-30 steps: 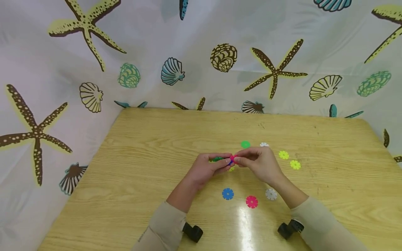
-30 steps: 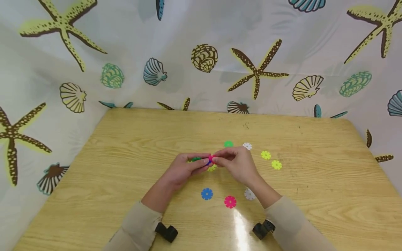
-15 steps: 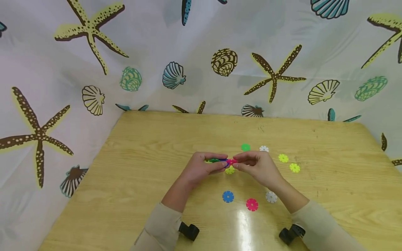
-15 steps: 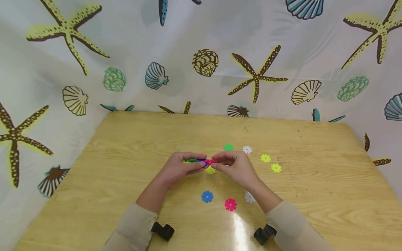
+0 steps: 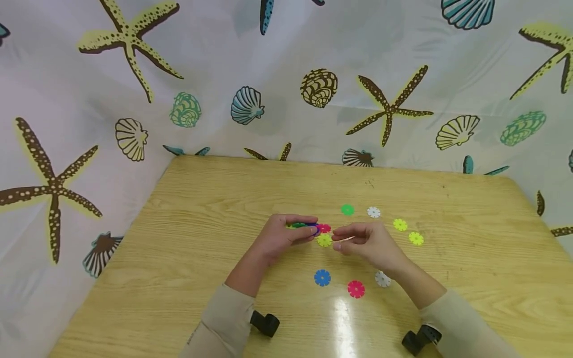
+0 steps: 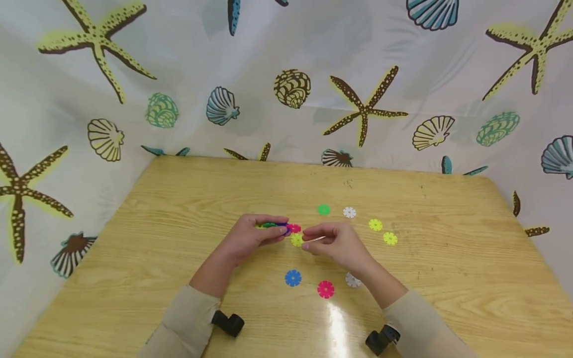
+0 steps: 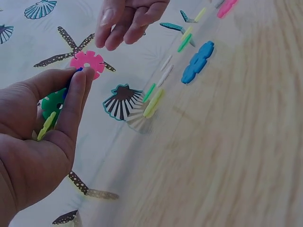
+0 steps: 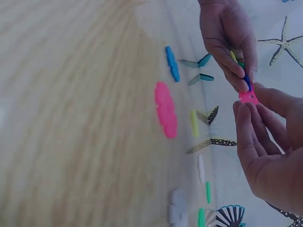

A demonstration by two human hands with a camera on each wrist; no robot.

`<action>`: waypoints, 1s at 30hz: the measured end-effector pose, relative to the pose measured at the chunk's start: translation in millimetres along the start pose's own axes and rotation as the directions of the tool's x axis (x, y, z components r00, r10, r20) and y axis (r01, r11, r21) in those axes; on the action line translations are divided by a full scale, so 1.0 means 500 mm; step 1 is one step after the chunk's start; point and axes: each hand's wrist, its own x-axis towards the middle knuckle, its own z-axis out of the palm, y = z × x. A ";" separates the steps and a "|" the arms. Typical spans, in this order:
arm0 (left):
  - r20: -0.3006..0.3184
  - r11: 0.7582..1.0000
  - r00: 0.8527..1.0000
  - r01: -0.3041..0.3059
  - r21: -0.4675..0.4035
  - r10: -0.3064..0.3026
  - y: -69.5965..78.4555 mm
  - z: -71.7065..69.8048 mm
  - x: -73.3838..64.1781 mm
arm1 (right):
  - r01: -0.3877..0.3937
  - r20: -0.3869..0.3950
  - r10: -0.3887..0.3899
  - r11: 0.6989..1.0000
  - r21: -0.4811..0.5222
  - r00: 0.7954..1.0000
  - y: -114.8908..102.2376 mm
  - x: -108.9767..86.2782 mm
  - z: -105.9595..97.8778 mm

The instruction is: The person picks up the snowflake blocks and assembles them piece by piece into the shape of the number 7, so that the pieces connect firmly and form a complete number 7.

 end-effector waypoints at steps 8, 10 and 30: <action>-0.013 1.000 1.000 0.008 -0.020 -0.008 0.005 0.000 -0.001 | 0.067 0.190 -0.042 0.989 -0.129 0.981 0.019 -0.003 0.020; -0.014 1.000 1.000 0.010 -0.027 -0.011 0.006 0.000 0.000 | 0.074 0.211 -0.041 0.986 -0.150 0.977 0.024 -0.001 0.024; 0.020 1.000 1.000 -0.007 -0.007 0.007 -0.004 0.002 0.002 | 0.138 0.257 -0.053 0.935 -0.326 0.965 0.032 0.006 0.048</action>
